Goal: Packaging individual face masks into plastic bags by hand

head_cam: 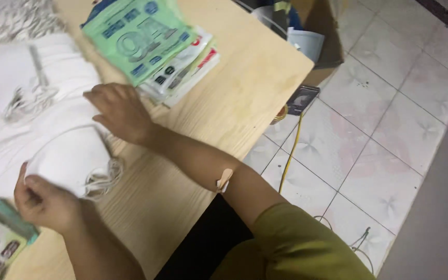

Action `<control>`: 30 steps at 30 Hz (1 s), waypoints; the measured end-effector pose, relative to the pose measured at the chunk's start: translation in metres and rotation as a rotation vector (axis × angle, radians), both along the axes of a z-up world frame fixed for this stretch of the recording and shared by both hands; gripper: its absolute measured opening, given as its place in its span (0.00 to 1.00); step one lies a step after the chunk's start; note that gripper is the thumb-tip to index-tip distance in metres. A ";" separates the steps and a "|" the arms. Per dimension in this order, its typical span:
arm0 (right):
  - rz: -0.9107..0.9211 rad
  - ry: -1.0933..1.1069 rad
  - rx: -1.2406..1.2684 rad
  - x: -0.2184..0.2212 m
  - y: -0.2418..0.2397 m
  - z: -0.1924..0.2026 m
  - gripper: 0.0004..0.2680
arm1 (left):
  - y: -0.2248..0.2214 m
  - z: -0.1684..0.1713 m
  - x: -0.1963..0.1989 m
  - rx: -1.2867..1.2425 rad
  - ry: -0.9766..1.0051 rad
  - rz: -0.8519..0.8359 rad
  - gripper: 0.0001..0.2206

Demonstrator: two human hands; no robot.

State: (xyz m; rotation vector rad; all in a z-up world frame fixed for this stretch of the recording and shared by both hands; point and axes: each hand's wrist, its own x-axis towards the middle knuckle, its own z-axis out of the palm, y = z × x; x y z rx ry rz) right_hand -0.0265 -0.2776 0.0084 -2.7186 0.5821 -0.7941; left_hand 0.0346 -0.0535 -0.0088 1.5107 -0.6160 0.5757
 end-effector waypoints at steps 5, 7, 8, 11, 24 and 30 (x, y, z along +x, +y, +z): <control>0.013 -0.264 -0.146 0.006 -0.001 -0.021 0.18 | -0.013 0.015 -0.011 -0.040 0.027 -0.041 0.12; 0.049 -0.314 -0.166 0.003 0.003 -0.017 0.18 | -0.015 0.019 -0.012 0.014 -0.065 -0.027 0.11; 0.087 -0.332 -0.106 -0.001 0.005 -0.011 0.12 | -0.017 0.025 -0.015 0.057 -0.122 0.009 0.11; 0.167 -0.389 0.023 0.001 0.006 -0.014 0.05 | -0.024 0.040 -0.025 0.104 -0.206 0.047 0.11; 0.093 -0.953 0.738 -0.037 -0.008 0.048 0.08 | -0.010 0.047 -0.024 -0.254 -0.158 0.114 0.08; 0.500 -0.709 1.257 -0.074 0.011 0.086 0.08 | 0.031 0.072 -0.058 -0.192 0.286 -0.085 0.09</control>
